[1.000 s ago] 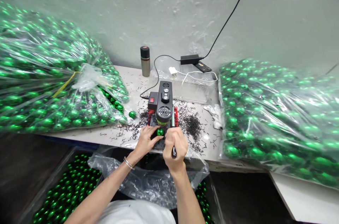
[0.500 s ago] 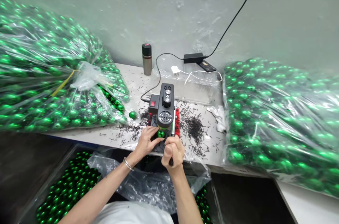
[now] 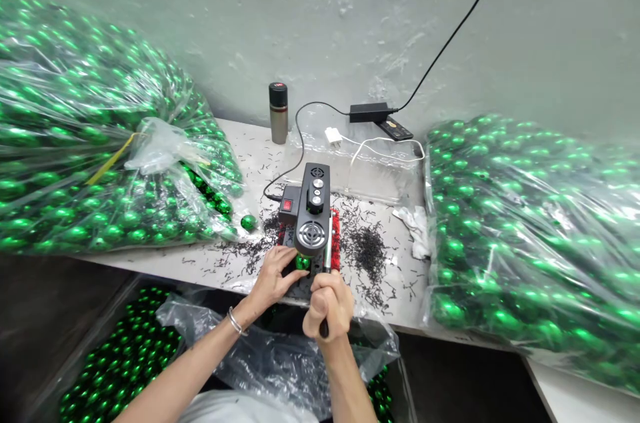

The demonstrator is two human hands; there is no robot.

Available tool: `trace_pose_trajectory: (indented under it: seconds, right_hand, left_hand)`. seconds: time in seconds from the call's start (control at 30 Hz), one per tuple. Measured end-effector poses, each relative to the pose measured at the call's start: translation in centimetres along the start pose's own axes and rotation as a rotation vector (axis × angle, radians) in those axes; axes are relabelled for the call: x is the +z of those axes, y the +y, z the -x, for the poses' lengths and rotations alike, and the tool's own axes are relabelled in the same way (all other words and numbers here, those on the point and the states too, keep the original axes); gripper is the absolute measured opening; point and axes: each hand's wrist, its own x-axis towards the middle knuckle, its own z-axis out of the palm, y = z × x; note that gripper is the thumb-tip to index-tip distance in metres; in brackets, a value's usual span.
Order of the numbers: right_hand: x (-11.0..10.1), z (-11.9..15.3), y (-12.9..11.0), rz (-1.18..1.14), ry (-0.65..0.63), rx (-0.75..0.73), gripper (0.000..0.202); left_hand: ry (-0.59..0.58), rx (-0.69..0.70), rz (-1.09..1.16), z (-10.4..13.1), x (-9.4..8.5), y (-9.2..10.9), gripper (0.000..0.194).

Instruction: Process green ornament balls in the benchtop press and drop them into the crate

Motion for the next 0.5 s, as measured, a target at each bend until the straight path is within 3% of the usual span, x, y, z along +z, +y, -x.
trace_pose_trajectory:
  seconds: [0.13,0.23,0.4,0.5]
  right_hand:
    - [-0.6,-3.4,-2.4,-0.001,-0.007,0.158,0.031]
    - [-0.7,-4.8,-3.3,0.021,0.005,0.197,0.032]
    - [-0.4,-4.8,-3.4,0.033,0.001,0.209,0.033]
    - [-0.4,-4.4,-3.2,0.021,-0.007,0.181,0.035]
  left_hand:
    - [0.013,-0.013,0.014,0.2,0.2,-0.2,0.035]
    - [0.022,-0.020,0.023,0.1,0.3,-0.3,0.035]
    - [0.084,0.022,0.047,0.6,-0.5,0.5,0.033]
    - [0.044,0.150,0.080,3.4,-1.4,1.1,0.039]
